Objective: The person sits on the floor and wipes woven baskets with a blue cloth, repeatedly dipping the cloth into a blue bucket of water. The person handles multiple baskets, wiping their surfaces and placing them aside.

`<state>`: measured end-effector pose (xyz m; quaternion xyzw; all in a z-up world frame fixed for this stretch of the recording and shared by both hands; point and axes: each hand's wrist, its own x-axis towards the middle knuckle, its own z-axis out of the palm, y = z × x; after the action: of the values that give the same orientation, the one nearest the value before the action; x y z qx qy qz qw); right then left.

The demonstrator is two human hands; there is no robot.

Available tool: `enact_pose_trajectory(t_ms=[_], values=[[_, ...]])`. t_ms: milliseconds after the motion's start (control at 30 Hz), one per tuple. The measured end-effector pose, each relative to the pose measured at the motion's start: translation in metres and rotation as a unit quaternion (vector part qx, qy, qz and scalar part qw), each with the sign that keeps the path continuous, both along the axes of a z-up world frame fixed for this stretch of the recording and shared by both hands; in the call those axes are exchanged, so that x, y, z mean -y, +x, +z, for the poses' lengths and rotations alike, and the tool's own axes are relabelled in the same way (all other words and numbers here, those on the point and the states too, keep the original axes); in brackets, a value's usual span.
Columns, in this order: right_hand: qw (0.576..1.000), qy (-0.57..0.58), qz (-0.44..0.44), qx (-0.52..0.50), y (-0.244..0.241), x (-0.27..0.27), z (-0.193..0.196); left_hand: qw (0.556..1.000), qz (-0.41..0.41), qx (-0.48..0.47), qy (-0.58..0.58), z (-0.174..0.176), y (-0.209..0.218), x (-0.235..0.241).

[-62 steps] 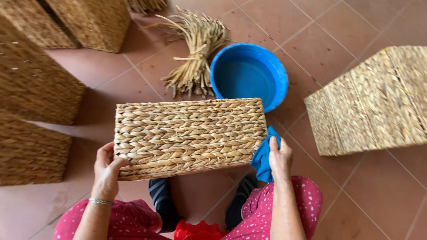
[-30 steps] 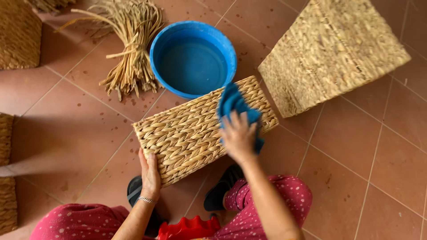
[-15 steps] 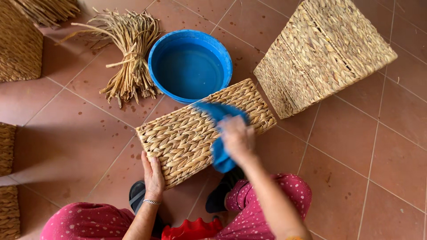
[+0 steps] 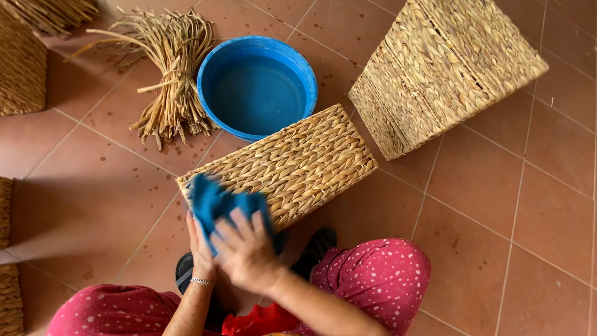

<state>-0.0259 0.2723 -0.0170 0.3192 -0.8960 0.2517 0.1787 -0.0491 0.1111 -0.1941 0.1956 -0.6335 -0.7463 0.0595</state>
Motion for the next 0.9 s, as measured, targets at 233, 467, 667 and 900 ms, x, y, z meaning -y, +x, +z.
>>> enact_pose_trajectory(t_ms=[233,467,667,900], values=[[0.998,-0.017,-0.057,-0.023,-0.03,-0.058,-0.05,1.0,-0.01,-0.026,-0.011,0.006,0.007,-0.006],[0.925,0.04,-0.36,0.114,-0.142,-0.228,-0.065,0.995,-0.001,-0.045,-0.089,0.009,0.007,-0.015],[0.968,-0.011,-0.247,-0.048,-0.1,-0.095,-0.041,1.0,0.022,-0.017,-0.012,-0.018,0.005,-0.008],[0.998,0.03,0.037,0.028,-0.011,0.025,-0.026,0.987,-0.083,-0.09,-0.107,-0.028,0.022,0.013]])
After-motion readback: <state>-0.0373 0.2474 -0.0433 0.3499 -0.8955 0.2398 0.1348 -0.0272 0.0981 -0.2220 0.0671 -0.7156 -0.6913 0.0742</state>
